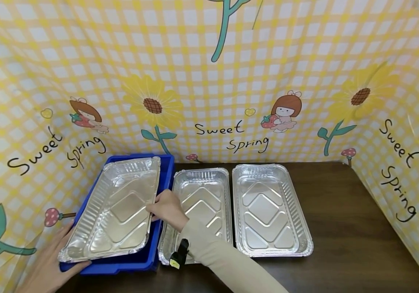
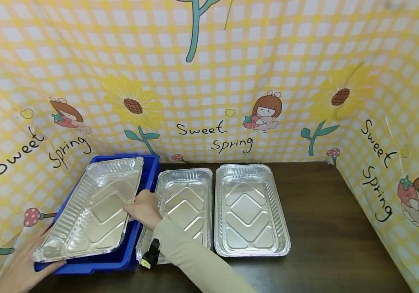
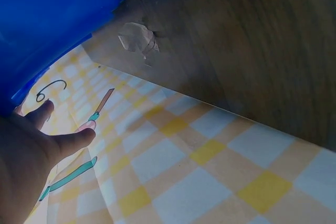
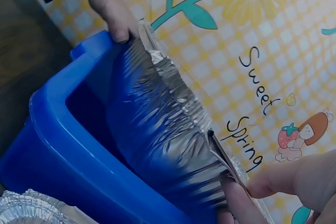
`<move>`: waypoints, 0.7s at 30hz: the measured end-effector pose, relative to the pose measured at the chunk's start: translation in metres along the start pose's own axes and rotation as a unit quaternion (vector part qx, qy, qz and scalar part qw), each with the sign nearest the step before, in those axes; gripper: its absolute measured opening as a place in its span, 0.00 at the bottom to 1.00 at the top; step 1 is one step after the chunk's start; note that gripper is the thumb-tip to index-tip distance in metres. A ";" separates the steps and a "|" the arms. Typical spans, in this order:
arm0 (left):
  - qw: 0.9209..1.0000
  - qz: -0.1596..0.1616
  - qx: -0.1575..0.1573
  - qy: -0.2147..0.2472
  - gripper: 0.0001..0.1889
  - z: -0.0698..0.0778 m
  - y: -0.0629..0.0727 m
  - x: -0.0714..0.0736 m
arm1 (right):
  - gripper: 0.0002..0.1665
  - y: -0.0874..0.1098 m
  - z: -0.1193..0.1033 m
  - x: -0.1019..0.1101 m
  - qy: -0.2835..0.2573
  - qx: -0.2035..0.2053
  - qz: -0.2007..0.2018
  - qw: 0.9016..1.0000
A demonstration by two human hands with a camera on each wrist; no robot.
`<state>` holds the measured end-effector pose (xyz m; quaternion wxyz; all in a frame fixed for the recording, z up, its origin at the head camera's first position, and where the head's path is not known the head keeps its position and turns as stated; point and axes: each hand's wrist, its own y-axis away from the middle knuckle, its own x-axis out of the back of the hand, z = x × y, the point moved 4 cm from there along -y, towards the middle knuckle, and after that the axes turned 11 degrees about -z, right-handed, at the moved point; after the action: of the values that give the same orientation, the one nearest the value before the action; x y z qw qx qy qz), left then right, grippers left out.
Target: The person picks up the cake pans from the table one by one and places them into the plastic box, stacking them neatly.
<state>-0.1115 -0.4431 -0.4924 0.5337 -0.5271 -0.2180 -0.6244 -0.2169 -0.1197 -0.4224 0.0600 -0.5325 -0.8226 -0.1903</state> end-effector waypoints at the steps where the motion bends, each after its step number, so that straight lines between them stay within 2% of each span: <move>1: 1.000 -0.001 0.004 0.002 0.61 0.000 0.000 0.000 | 0.13 0.000 -0.001 -0.001 0.006 0.001 0.002 1.000; 3: 1.000 -0.010 0.021 0.005 0.62 -0.001 0.000 0.000 | 0.16 -0.001 -0.001 -0.003 0.018 0.003 0.008 1.000; 9: 0.993 -0.049 0.104 0.017 0.62 -0.003 0.002 0.000 | 0.23 0.000 -0.005 0.000 0.027 0.017 0.028 0.999; 13: 0.991 -0.068 0.115 0.014 0.62 -0.002 0.001 0.002 | 0.24 -0.007 -0.003 -0.002 0.032 0.028 0.026 0.999; 14: 0.991 -0.068 0.112 0.014 0.62 -0.002 0.000 0.002 | 0.23 -0.013 0.001 -0.005 0.036 0.032 0.027 0.998; 17: 0.991 -0.070 0.110 0.007 0.62 -0.001 0.000 0.001 | 0.22 -0.048 0.027 -0.022 0.063 0.062 0.054 0.995; 19: 0.992 -0.068 0.107 0.005 0.62 -0.001 0.002 0.000 | 0.18 -0.069 0.043 -0.035 0.078 0.056 0.065 0.993; 20: 0.992 -0.069 0.110 0.005 0.61 -0.001 0.003 0.000 | 0.15 -0.068 0.042 -0.037 0.082 0.049 0.069 0.993; 21: 0.991 -0.070 0.112 0.005 0.61 -0.001 0.004 -0.001 | 0.13 -0.079 0.051 -0.044 0.087 0.045 0.072 0.993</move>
<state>-0.1083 -0.4446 -0.4947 0.5453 -0.4446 -0.3201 -0.6345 -0.2636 -0.1668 -0.5022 0.1687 -0.5689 -0.7812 -0.1938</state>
